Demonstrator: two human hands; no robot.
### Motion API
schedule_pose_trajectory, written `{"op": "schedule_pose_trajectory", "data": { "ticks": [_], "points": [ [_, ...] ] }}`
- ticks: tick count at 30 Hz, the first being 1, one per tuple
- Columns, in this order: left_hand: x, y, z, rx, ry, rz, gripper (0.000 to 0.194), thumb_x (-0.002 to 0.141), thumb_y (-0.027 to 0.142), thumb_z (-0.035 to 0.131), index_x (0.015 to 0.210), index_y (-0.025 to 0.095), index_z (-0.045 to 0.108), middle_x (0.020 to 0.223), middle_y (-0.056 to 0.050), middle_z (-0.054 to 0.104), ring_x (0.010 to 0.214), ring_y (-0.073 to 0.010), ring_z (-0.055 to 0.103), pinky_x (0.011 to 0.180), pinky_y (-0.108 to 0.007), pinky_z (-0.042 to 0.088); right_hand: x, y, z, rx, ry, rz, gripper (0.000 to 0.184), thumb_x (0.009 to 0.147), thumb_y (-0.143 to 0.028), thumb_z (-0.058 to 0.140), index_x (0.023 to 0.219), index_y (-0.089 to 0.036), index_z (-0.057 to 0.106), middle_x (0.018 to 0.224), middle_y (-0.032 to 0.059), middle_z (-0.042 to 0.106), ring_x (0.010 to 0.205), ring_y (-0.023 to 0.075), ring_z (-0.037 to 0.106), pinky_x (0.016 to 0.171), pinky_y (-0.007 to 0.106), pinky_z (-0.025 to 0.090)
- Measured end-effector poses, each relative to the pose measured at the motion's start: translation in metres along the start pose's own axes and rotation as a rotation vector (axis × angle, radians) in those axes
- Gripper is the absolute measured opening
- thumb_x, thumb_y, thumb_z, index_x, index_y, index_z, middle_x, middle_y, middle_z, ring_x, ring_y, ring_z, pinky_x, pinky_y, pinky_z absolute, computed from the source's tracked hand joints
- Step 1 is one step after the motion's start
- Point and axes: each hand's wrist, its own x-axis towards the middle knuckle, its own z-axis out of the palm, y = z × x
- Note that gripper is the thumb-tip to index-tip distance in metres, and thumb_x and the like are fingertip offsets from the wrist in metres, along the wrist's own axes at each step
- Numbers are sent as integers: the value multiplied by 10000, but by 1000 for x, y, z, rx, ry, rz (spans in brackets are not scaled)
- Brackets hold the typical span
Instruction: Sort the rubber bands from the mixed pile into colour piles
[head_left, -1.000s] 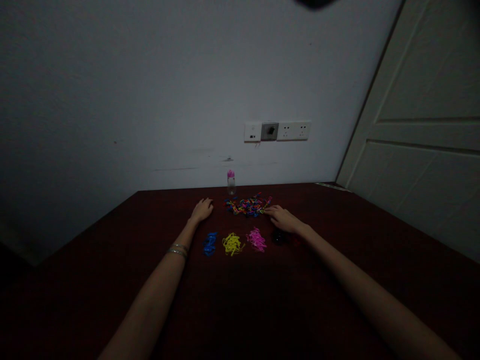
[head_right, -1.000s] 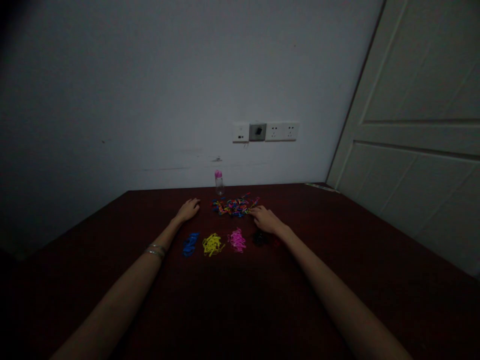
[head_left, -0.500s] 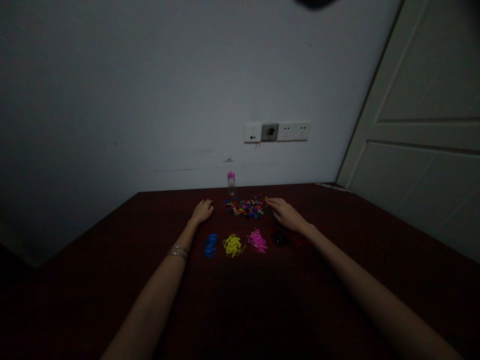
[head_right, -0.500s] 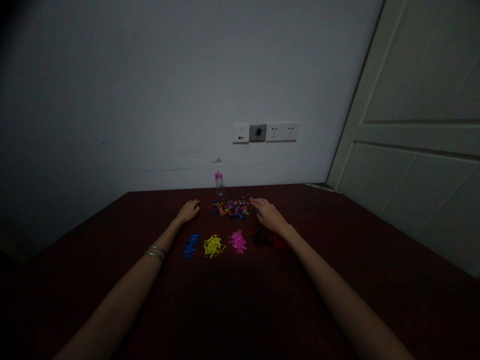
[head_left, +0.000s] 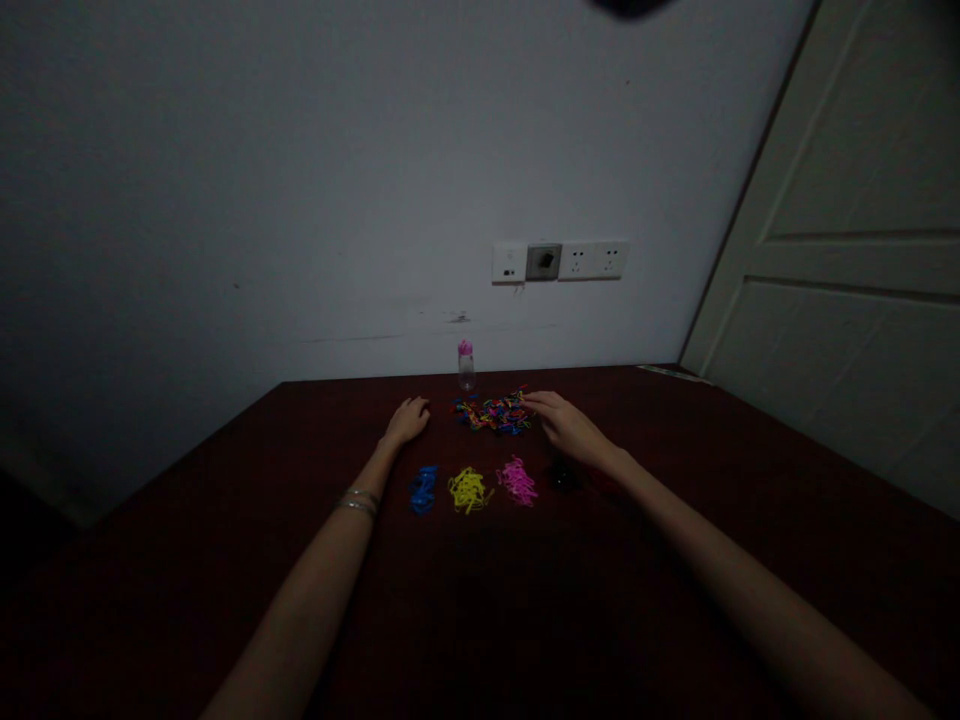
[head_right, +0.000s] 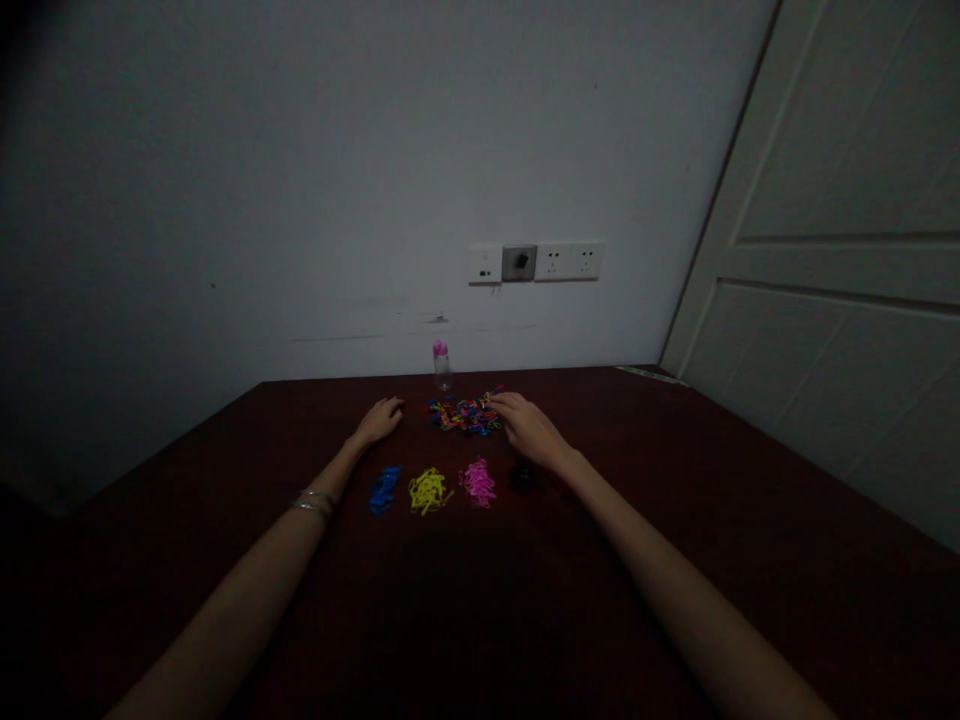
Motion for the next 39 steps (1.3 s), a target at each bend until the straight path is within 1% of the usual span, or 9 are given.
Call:
{"op": "schedule_pose_trajectory", "data": {
  "ticks": [5,8,14,18,22,25,29,33,39],
  "points": [
    [-1,0,-1,-17,5,-7,404,841,223,372,1204,142,530,1306,-91,490,1257,-204,372,1058,-339,269,6,-26,-1,56,-41,-69,438,773,-23,404,1137,-188,585,1164,83,581,1124,181,490,963,404,421],
    [-1,1,-2,-15,-5,-19,414,844,235,371,1213,122,522,1321,-105,471,1260,-217,366,1054,-336,272,9,-44,2,70,-101,-124,399,770,-32,413,1075,-180,623,1110,81,614,1087,178,516,953,394,426],
    [-1,0,-2,-15,-5,-26,398,844,240,379,1201,153,533,1317,-82,480,1250,-216,379,1044,-340,288,10,-79,10,84,-238,-232,343,755,-48,461,1012,-169,654,1045,80,647,1050,175,537,925,354,434],
    [1,-2,1,-4,0,-13,404,843,236,377,1204,142,531,1305,-89,491,1238,-214,392,1050,-336,282,7,-91,16,78,-310,-264,280,777,-79,471,956,-171,665,1019,70,655,1037,171,545,914,315,432],
    [1,-2,1,-14,7,-29,397,843,240,387,1204,158,532,1307,-75,491,1240,-211,391,1046,-335,289,6,-93,15,83,-340,-249,249,787,-98,468,898,-184,673,1037,55,650,1000,165,562,880,298,447],
    [1,-2,1,-20,12,-35,404,845,251,382,1200,135,535,1309,-87,486,1244,-215,383,1050,-324,284,7,-86,11,100,-308,-197,254,789,-104,463,890,-191,680,1043,49,647,991,161,564,863,295,455],
    [1,-3,1,-40,11,-33,402,838,254,390,1194,143,541,1292,-78,503,1229,-227,398,1042,-337,299,7,-63,5,115,-230,-111,266,779,-97,457,868,-202,685,1021,45,650,975,161,566,870,316,451],
    [1,-3,1,-49,24,-31,391,833,247,395,1177,150,553,1254,-74,535,1206,-223,422,1030,-343,317,5,-29,-3,119,-120,-8,278,771,-97,442,843,-215,684,1012,35,648,994,172,545,876,339,444],
    [0,0,-4,-37,58,-12,362,806,226,422,1109,157,607,1166,-68,597,1106,-199,507,993,-308,359,-7,29,-16,56,123,218,263,751,-136,442,765,-225,689,1001,44,648,997,203,525,896,396,411]
  ]
}}
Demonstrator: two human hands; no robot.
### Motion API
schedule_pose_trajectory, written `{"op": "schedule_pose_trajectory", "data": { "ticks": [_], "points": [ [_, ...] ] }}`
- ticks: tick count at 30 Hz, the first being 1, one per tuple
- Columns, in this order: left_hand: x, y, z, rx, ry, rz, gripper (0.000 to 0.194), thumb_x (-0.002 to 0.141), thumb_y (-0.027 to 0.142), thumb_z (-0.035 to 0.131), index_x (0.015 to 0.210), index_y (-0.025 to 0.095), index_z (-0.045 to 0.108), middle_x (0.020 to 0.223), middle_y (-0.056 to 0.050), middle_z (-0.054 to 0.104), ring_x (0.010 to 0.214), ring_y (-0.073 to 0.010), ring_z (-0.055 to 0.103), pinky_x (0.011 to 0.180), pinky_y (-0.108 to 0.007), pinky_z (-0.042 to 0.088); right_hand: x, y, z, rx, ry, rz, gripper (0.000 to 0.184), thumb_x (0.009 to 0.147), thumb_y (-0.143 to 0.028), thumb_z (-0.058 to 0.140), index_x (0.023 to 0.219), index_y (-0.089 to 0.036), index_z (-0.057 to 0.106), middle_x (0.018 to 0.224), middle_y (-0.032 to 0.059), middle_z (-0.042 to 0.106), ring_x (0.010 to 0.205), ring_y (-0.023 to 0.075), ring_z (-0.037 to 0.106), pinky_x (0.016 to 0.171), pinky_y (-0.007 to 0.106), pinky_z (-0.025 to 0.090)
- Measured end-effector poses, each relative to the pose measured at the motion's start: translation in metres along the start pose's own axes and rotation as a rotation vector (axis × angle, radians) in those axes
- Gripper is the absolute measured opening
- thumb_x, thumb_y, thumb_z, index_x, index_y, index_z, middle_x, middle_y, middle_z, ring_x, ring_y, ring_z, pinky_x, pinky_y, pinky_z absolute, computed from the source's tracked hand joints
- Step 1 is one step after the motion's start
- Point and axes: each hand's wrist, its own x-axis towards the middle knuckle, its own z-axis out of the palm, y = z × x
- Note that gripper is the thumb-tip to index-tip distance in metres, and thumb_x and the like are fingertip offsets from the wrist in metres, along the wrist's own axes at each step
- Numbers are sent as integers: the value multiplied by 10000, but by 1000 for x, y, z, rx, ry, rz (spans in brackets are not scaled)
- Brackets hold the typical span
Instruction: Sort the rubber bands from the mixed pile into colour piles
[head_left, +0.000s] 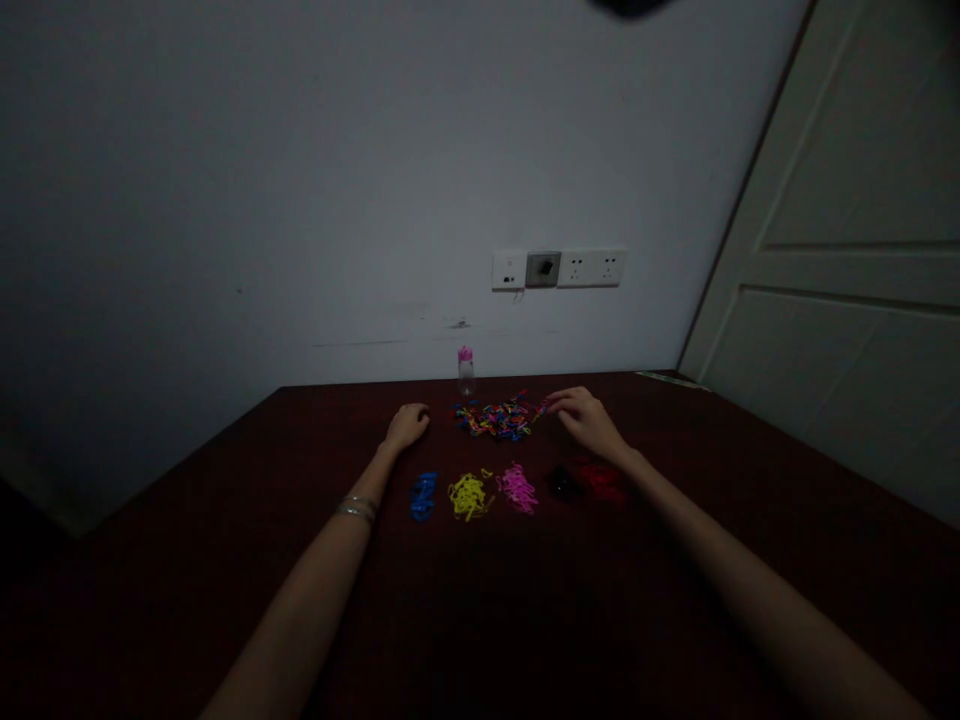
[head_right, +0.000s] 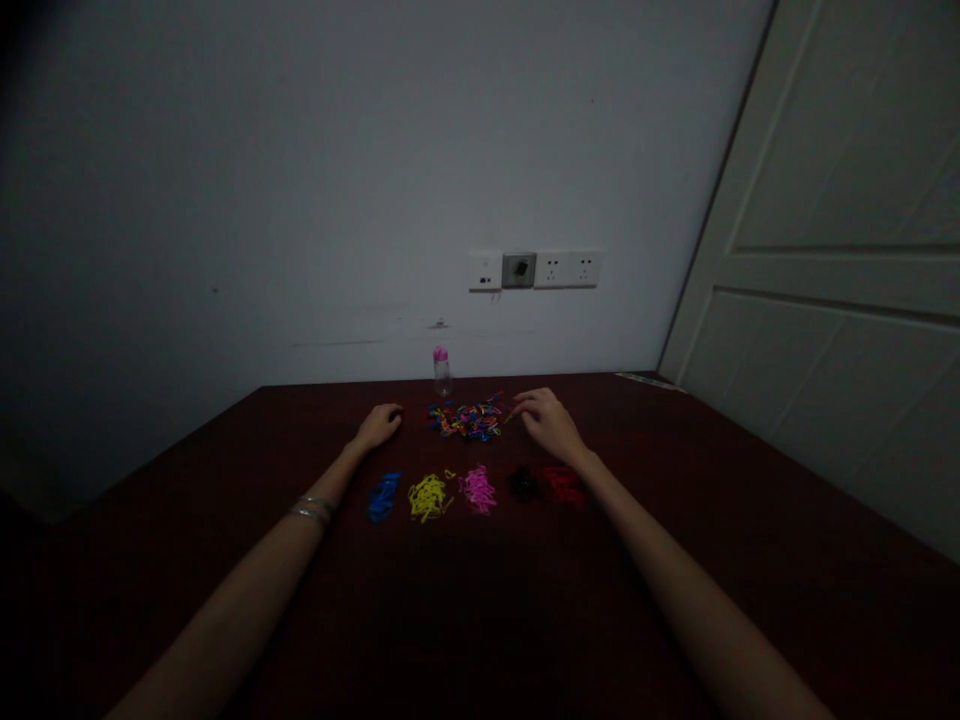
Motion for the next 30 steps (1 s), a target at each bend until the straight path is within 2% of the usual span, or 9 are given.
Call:
{"op": "schedule_pose_trajectory", "data": {
  "ticks": [3,6,9,13,19,23,30],
  "points": [
    [0,5,-4,26,26,-5,330,796,241,442,1046,169,646,1098,-65,633,1055,-208,538,957,-310,390,-5,29,-7,-40,96,94,246,745,-161,443,723,-214,682,981,51,652,970,204,538,884,389,412],
    [0,15,-6,-21,39,40,316,803,296,461,1016,175,660,1062,-58,649,1019,-201,557,933,-294,405,-15,54,-9,-82,135,179,246,736,-179,436,707,-200,680,950,58,659,940,205,555,872,381,418],
    [0,26,-6,-70,18,65,344,790,377,508,1031,179,655,1072,-60,647,1013,-199,560,921,-284,408,-26,73,-8,-120,111,247,260,729,-188,425,720,-189,684,946,64,665,934,208,569,879,378,416],
    [-1,37,-5,-50,-1,26,375,772,426,545,1038,185,653,1080,-68,643,1030,-215,550,898,-297,415,-40,91,-6,-155,63,328,268,725,-194,416,722,-187,684,945,60,671,922,206,587,890,368,416],
    [-1,43,-5,-20,19,38,315,782,411,540,983,213,679,1026,-60,666,990,-217,571,858,-297,425,-49,100,-4,-109,29,460,281,718,-193,408,733,-186,689,903,57,687,904,202,612,881,339,432],
    [0,41,-2,-36,30,42,247,795,338,521,914,217,701,981,-47,681,951,-209,590,837,-295,435,-49,96,-4,-125,-17,444,286,721,-195,408,750,-183,693,893,59,689,891,209,615,868,340,437],
    [5,37,-3,-174,28,-43,214,768,247,528,859,192,714,946,-42,692,921,-188,606,851,-268,437,-50,98,-2,-114,-70,449,288,727,-197,409,752,-182,695,896,60,687,884,207,616,858,333,442]
  ]
}}
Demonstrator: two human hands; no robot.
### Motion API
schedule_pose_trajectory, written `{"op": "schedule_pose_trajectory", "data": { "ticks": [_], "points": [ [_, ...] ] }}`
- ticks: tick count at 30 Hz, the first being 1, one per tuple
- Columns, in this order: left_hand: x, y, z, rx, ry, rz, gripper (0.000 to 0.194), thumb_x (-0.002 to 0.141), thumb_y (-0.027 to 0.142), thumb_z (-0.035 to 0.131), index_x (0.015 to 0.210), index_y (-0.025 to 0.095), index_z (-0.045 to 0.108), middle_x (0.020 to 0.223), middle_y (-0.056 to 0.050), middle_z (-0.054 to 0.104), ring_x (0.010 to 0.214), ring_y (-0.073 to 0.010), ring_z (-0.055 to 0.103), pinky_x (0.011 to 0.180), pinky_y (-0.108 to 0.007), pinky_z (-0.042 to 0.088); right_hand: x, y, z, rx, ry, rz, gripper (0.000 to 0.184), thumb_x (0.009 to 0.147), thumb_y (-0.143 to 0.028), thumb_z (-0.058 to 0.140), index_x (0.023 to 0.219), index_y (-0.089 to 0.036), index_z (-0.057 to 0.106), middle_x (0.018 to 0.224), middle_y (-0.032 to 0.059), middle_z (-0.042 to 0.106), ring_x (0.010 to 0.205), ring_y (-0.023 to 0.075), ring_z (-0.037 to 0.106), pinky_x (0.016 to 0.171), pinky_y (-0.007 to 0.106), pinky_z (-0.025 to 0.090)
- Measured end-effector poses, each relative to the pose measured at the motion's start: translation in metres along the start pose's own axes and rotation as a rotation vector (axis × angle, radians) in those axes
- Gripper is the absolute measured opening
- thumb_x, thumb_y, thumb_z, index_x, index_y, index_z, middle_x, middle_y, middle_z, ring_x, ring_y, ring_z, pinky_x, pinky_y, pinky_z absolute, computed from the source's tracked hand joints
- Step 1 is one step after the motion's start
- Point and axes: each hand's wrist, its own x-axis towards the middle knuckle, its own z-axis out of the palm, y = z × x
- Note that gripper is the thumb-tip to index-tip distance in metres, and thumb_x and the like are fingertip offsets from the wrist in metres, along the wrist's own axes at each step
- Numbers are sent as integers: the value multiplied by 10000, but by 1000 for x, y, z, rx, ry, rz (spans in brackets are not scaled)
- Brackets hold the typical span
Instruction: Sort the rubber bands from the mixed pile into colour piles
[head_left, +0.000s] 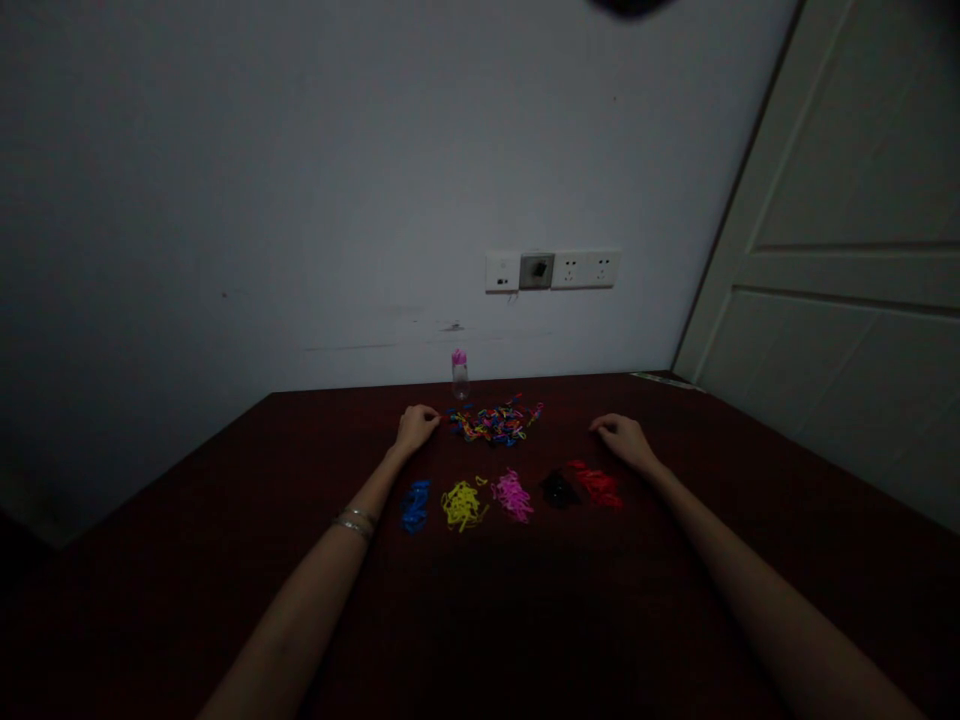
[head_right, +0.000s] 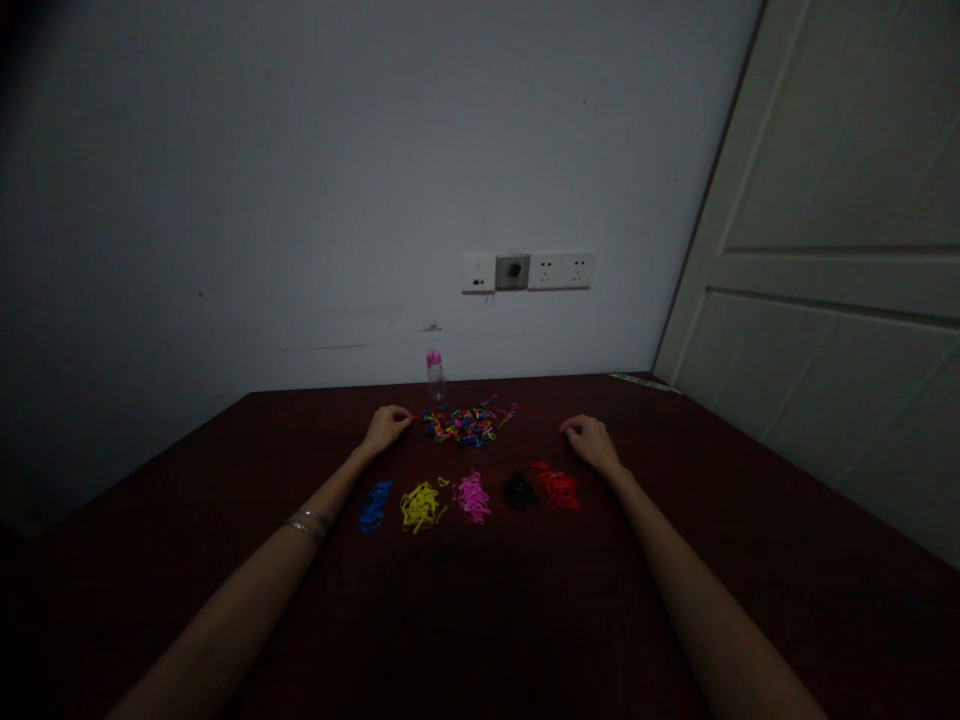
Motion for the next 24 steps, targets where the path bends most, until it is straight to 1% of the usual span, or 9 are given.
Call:
{"op": "schedule_pose_trajectory", "data": {
  "ticks": [3,7,9,12,16,19,21,24],
  "points": [
    [2,5,-6,-102,59,-30,216,762,233,531,863,172,712,948,-49,691,903,-181,612,846,-263,443,0,3,1,3,2,-10,282,725,-189,414,752,-181,695,896,59,684,878,203,614,851,327,442],
    [5,22,-16,-233,114,-7,200,751,230,543,839,162,709,903,-49,698,853,-172,622,818,-266,455,1,3,1,9,6,-5,268,723,-185,429,756,-186,695,894,53,680,882,196,611,846,316,440],
    [6,35,-23,-268,135,52,190,745,237,550,814,156,708,882,-50,698,840,-173,621,807,-272,454,1,2,2,3,8,5,256,721,-183,440,761,-178,693,899,58,677,882,194,610,847,309,437],
    [5,58,-33,-297,149,198,170,738,244,566,772,155,707,890,-52,691,860,-173,612,827,-283,439,0,2,2,4,7,15,250,721,-176,445,777,-166,688,905,65,671,875,187,609,841,296,435],
    [-4,94,-42,-333,129,353,135,739,205,580,756,158,705,904,-60,681,884,-168,600,850,-294,424,0,2,4,13,18,13,249,723,-166,447,796,-165,685,899,65,666,869,184,606,829,290,436],
    [-15,121,-36,-344,95,437,116,734,186,597,764,153,704,933,-75,673,919,-171,586,860,-306,416,0,2,5,9,16,-5,244,715,-153,458,794,-172,687,907,61,663,872,184,600,838,294,430],
    [-24,137,-26,-345,11,495,108,728,173,601,760,158,704,930,-66,675,921,-168,583,853,-299,417,1,2,5,8,10,-11,247,719,-149,455,798,-170,688,914,63,660,871,183,598,842,296,427],
    [-35,160,-5,-341,-132,595,118,730,156,586,745,160,703,879,-46,681,875,-151,591,824,-271,424,1,2,5,4,8,-14,251,726,-146,448,805,-163,686,920,69,656,879,183,595,845,294,425]
  ]
}}
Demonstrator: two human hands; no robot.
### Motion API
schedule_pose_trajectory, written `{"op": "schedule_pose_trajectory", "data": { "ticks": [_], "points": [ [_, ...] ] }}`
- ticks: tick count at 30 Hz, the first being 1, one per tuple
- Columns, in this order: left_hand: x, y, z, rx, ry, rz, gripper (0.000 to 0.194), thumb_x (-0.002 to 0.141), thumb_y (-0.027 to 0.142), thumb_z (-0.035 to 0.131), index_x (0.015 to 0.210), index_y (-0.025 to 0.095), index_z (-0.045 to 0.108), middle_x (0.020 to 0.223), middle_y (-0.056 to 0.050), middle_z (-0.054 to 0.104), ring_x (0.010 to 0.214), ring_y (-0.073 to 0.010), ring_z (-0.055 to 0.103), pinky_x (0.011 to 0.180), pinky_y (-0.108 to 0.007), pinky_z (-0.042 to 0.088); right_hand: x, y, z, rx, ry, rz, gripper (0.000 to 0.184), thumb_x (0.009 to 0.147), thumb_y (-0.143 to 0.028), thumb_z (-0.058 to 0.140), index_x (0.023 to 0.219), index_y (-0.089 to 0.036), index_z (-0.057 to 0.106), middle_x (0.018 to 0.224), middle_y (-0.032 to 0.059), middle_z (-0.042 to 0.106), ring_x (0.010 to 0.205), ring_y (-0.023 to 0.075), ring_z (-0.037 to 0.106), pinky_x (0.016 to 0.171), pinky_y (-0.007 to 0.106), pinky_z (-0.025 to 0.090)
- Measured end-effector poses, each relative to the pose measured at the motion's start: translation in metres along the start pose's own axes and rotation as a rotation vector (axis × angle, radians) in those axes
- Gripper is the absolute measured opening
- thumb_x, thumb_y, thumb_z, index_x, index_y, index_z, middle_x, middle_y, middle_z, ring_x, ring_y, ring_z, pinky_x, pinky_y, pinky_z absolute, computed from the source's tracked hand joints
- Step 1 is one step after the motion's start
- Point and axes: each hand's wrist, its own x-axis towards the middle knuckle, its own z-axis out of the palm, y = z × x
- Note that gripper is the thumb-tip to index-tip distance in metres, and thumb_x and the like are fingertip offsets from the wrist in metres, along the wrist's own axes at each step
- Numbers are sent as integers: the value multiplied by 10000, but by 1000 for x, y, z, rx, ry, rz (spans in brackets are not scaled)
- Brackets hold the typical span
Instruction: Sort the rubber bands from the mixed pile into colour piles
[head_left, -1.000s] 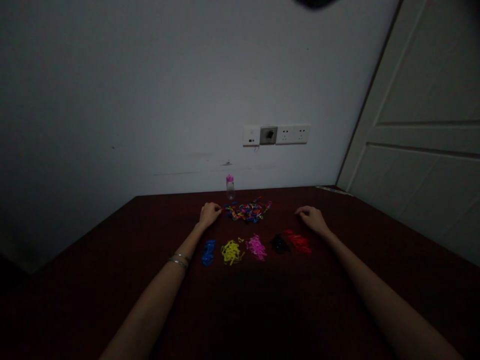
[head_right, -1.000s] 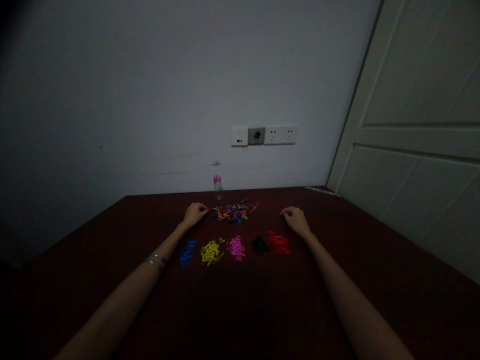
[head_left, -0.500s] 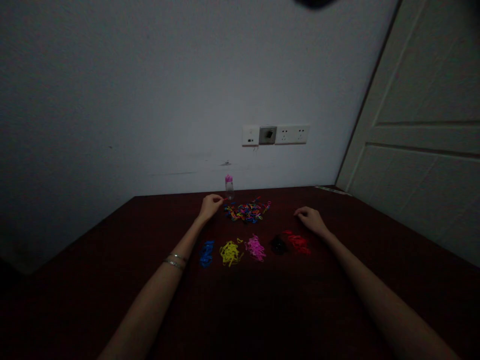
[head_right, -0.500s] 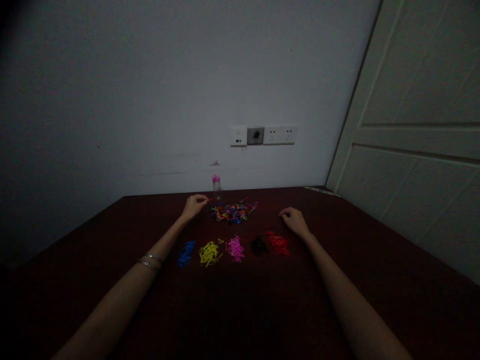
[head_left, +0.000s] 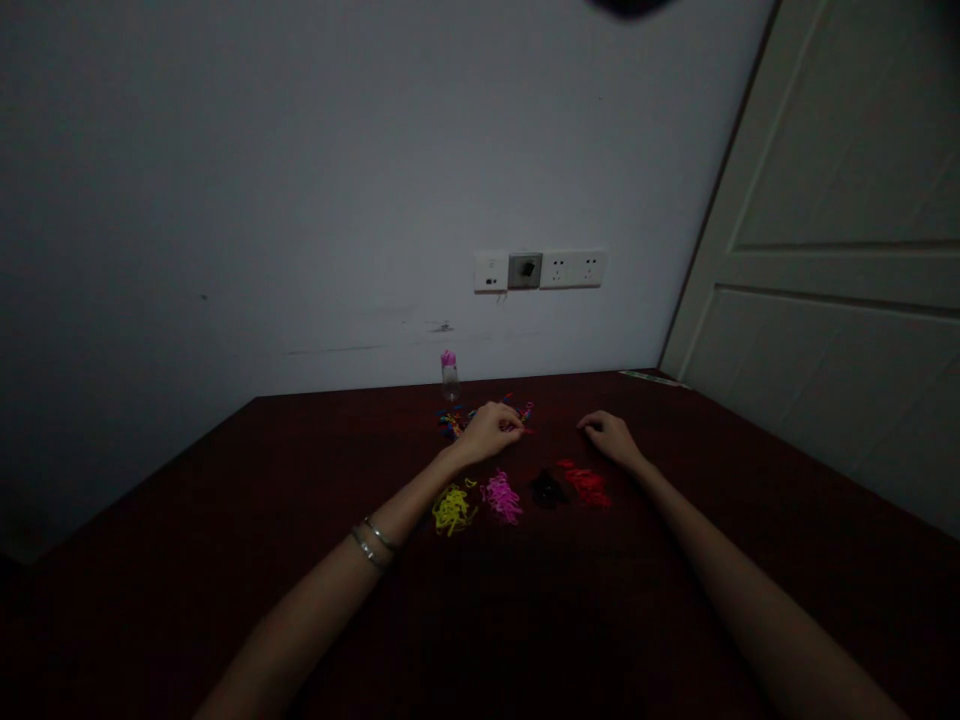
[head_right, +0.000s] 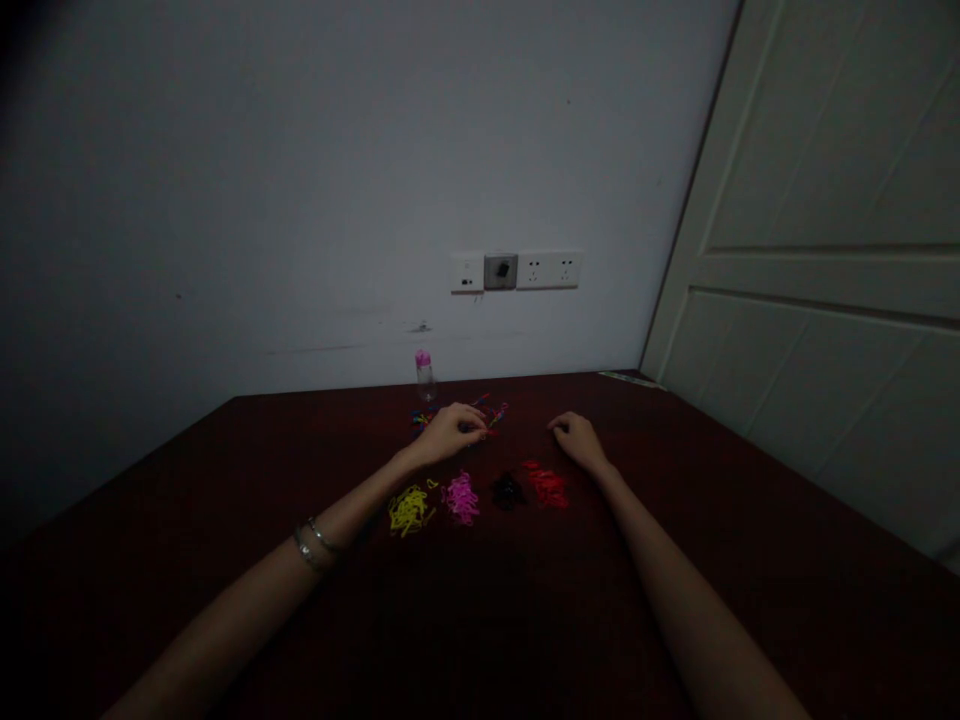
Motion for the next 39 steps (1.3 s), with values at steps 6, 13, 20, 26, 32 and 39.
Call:
{"op": "schedule_pose_trajectory", "data": {
  "ticks": [6,13,20,26,32,39],
  "points": [
    [12,21,41,29,-161,174,143,728,151,571,778,142,705,861,-58,681,863,-152,597,838,-258,412,0,-2,1,-12,4,-1,252,722,-139,448,801,-167,686,916,69,656,881,180,592,850,291,421],
    [15,36,58,67,-272,200,201,757,195,539,877,163,697,919,-55,683,887,-160,599,858,-265,411,-1,-3,-1,9,-1,-3,251,708,-129,456,804,-156,687,904,77,661,869,182,595,837,293,427],
    [8,2,24,23,-118,36,267,753,167,513,969,146,669,975,-58,676,907,-151,598,851,-260,435,-1,-3,0,-15,4,-8,244,719,-127,460,798,-174,686,905,59,658,879,172,593,846,282,420],
    [-15,-86,-40,107,208,-355,280,756,145,478,955,138,675,993,-63,676,937,-160,601,879,-260,432,-1,-5,-1,-33,-8,-3,243,723,-124,462,804,-169,687,912,66,647,880,176,586,842,287,417],
    [-70,-165,-85,266,220,-728,270,743,132,461,878,138,694,962,-63,688,944,-176,608,875,-254,435,0,-4,-1,-35,-9,8,246,722,-128,460,816,-174,682,909,63,639,886,178,575,845,293,412],
    [-92,-193,-95,322,275,-816,273,744,157,455,877,149,693,967,-60,688,926,-181,615,859,-254,442,-1,-2,-2,-45,-13,-5,237,722,-122,466,818,-181,674,913,55,624,874,171,571,837,288,414]
  ]
}}
